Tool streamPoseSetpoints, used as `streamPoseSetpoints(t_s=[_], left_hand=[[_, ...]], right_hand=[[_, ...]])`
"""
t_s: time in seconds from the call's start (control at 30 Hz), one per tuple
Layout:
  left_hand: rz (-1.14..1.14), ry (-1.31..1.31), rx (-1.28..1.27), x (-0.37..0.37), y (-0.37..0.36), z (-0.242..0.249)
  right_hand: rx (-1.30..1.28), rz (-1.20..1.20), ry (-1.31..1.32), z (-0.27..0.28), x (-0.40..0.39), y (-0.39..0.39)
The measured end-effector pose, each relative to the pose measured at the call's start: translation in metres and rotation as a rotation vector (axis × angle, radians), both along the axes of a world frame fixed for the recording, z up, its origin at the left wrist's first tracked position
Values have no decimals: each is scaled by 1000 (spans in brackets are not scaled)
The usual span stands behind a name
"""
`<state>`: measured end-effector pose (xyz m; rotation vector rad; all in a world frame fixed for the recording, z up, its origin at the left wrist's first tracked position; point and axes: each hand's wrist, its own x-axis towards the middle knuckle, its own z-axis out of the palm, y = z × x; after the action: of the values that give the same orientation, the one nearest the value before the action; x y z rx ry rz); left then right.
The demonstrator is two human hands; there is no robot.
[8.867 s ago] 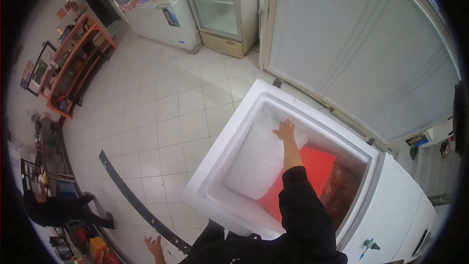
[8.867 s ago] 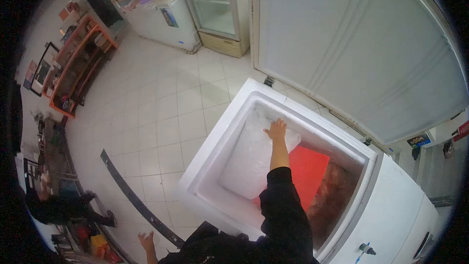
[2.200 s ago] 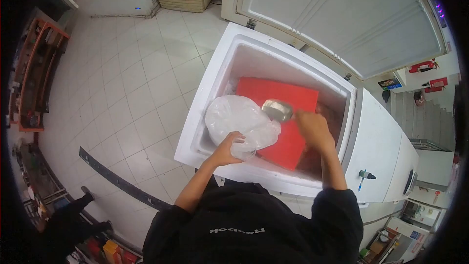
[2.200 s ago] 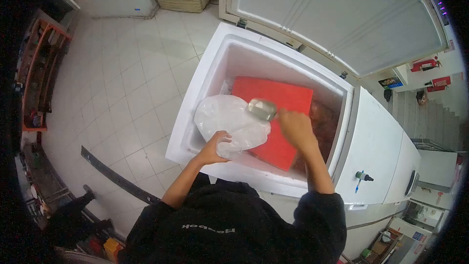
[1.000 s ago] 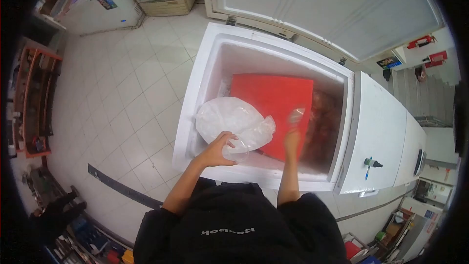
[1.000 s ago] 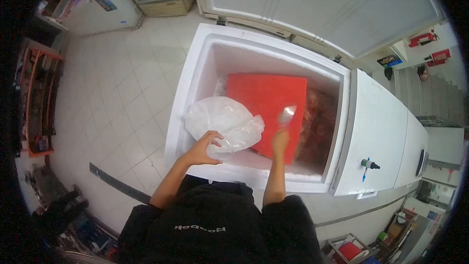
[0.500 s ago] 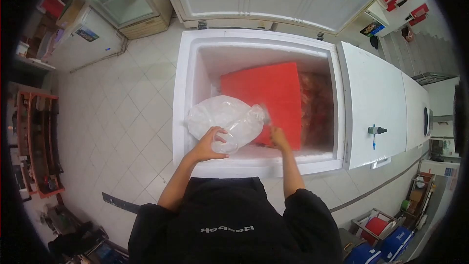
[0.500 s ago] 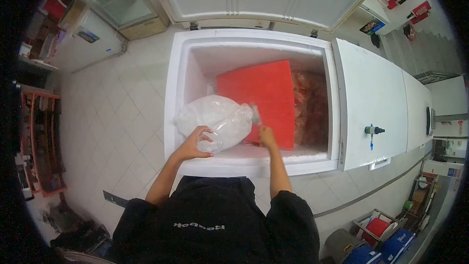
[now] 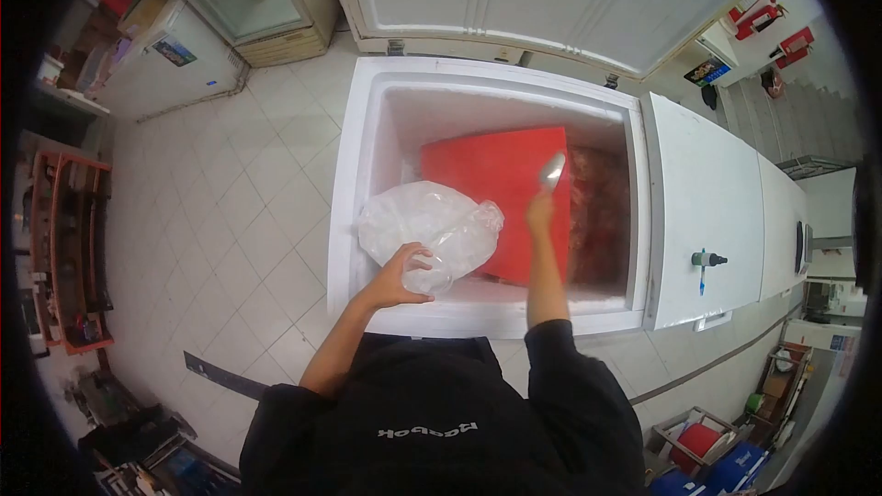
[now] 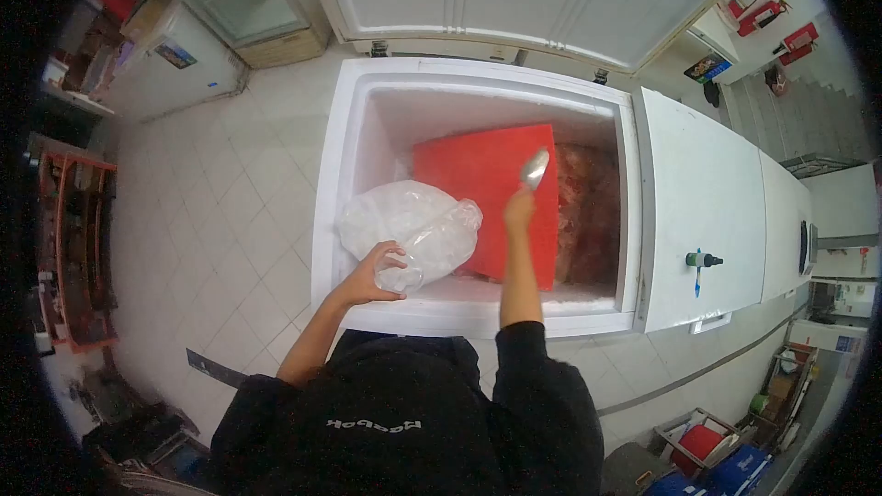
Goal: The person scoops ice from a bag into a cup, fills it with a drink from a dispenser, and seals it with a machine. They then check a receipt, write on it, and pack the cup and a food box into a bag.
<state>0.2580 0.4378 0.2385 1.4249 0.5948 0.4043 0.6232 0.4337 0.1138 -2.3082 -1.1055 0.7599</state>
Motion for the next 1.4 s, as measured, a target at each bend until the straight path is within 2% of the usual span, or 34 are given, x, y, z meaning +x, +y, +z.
streamPoseSetpoints(t_s=[0.07,0.1,0.17,0.2,0.3,0.37,0.43,0.53,0.63,0.7,0.77,0.83,0.9,0.93,1.03,1.13,1.23,1.27,1.33,1.4], left_hand=[[2,-6,-3,0,-3,-1],[1,-8,6,-1,0,0],[7,-5,3,-1,3,4],[11,8,-16,-1,1,7],[35,24,-13,1,-2,8],[53,18,4,3,-4,8],[61,8,21,2,-2,10],[53,78,26,2,-2,17],[54,83,60,6,3,18],[46,85,71,7,0,18],[42,87,85,5,2,16],[50,83,133,2,0,13],[60,78,145,2,-2,11],[64,79,135,1,-2,11],[61,61,130,-1,-3,8],[45,85,188,-3,-3,7],[34,111,251,-5,-3,12],[34,112,264,-4,-3,13],[42,98,232,-2,-6,9],[47,95,223,-3,0,9]], right_hand=[[-23,651,18,-53,-33,7],[-130,625,83,-34,-31,17],[-348,582,205,49,-22,41],[-280,561,81,65,-12,47],[-33,-42,-101,27,-1,55],[252,576,-193,-85,-18,27],[1,945,-106,-36,-16,22],[-648,356,150,24,11,51],[-288,328,-111,-42,-8,38],[-129,736,-61,-33,-26,35],[-152,889,-162,13,-34,44],[-369,769,-415,121,-48,68],[-429,773,-496,198,-66,77],[-463,772,-536,222,-77,80],[-501,976,-457,252,-119,86],[-574,1012,-506,200,-164,94],[-564,901,-598,158,-171,104],[-648,972,-548,147,-168,117],[-832,1104,-434,139,-160,140],[-793,1133,-442,149,-160,142]])
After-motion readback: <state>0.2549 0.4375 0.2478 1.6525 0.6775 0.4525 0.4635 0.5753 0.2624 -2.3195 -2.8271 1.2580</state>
